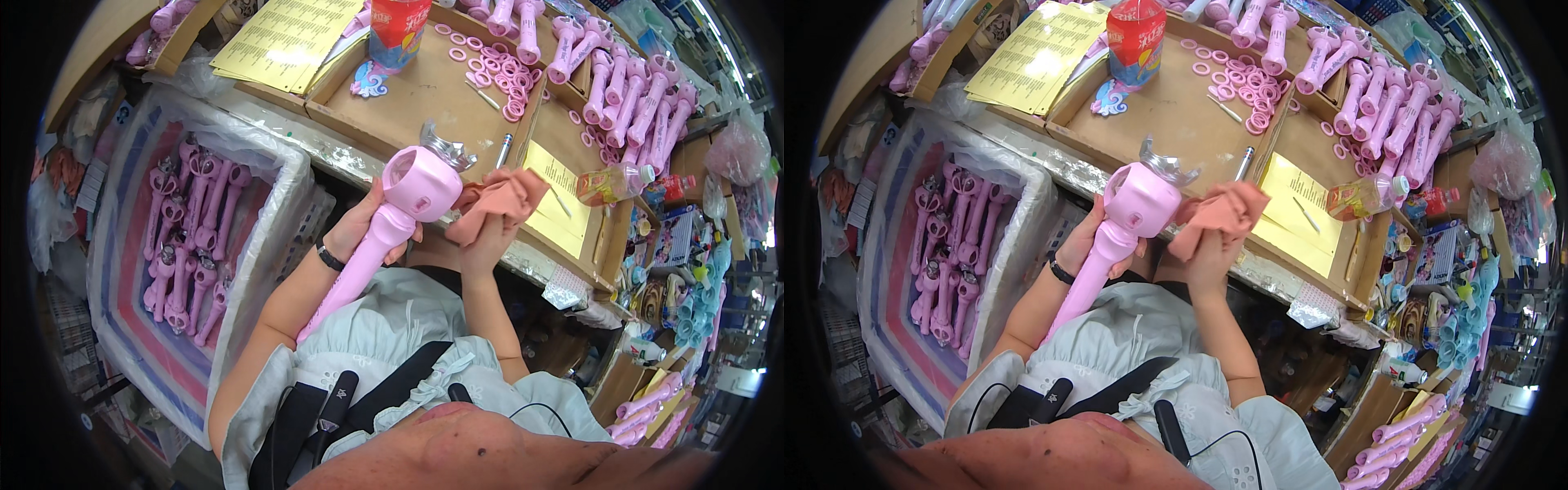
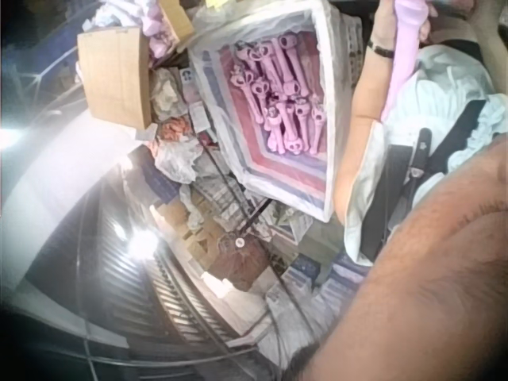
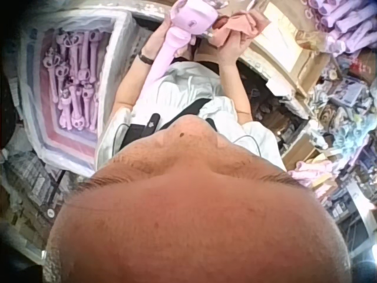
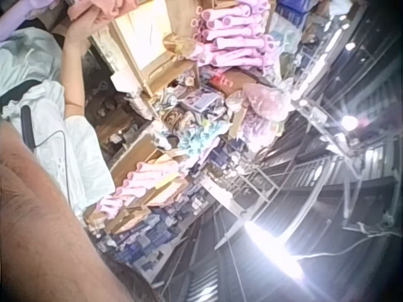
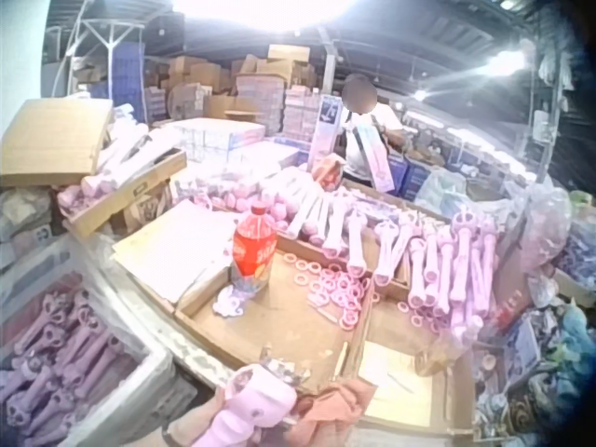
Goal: The person assembles pink bubble-making wands by wiping the head with a cloth, inserting a small metal piece, and attaching a silver crown-shaped cap. They handle each wand one at a time, inspecting and adjusting components before placing the finished wands into a bin.
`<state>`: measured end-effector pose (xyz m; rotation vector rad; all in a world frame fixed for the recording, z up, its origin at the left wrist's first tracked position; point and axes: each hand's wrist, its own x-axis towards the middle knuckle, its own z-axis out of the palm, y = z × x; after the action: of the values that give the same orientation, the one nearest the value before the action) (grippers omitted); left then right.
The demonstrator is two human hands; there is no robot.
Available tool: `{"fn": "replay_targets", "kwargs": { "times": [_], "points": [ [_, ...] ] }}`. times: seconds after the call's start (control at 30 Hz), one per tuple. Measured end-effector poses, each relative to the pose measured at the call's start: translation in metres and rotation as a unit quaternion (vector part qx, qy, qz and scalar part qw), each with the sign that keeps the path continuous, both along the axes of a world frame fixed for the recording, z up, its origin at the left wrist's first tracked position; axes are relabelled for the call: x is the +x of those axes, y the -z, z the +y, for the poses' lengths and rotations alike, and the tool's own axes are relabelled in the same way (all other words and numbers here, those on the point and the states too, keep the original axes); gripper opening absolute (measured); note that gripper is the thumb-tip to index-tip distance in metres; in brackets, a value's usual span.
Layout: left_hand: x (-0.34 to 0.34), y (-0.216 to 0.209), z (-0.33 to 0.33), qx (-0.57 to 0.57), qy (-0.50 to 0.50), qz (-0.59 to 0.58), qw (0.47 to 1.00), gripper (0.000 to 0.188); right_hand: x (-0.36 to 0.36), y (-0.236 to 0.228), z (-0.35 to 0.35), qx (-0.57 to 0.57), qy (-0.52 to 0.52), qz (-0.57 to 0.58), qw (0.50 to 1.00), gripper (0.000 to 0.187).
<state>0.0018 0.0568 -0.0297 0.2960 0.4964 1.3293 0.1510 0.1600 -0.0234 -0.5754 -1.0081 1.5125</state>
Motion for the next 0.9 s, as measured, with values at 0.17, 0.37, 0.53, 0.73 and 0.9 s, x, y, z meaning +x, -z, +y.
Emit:
{"fn": "replay_targets", "kwargs": {
  "times": [0.17, 0.37, 0.53, 0.73, 0.9],
  "points": [
    [0.013, -0.016, -0.01, 0.014, -0.086, 0.373, 0.924, 0.06, -0.009, 0.007, -0.015, 0.062, -0.042, -0.11, 0.991, 0.045],
    [0.011, -0.019, -0.011, 0.124, -0.157, 0.377, 0.905, 0.074, -0.008, -0.017, -0.012, -0.143, -0.229, 0.081, 0.96, 0.047],
    [0.02, 0.003, -0.011, 0.059, -0.045, -0.003, 0.997, 0.081, 0.0, -0.027, -0.016, 0.206, -0.11, -0.452, 0.861, 0.063],
    [0.027, 0.032, 0.004, 0.188, 0.213, -0.451, 0.846, 0.083, -0.013, -0.004, -0.021, -0.002, -0.071, -0.058, 0.996, 0.042],
    [0.026, 0.032, 0.009, 0.204, 0.272, -0.5, 0.797, 0.064, -0.001, -0.002, -0.01, -0.192, -0.167, 0.136, 0.958, 0.035]
  ]
}}
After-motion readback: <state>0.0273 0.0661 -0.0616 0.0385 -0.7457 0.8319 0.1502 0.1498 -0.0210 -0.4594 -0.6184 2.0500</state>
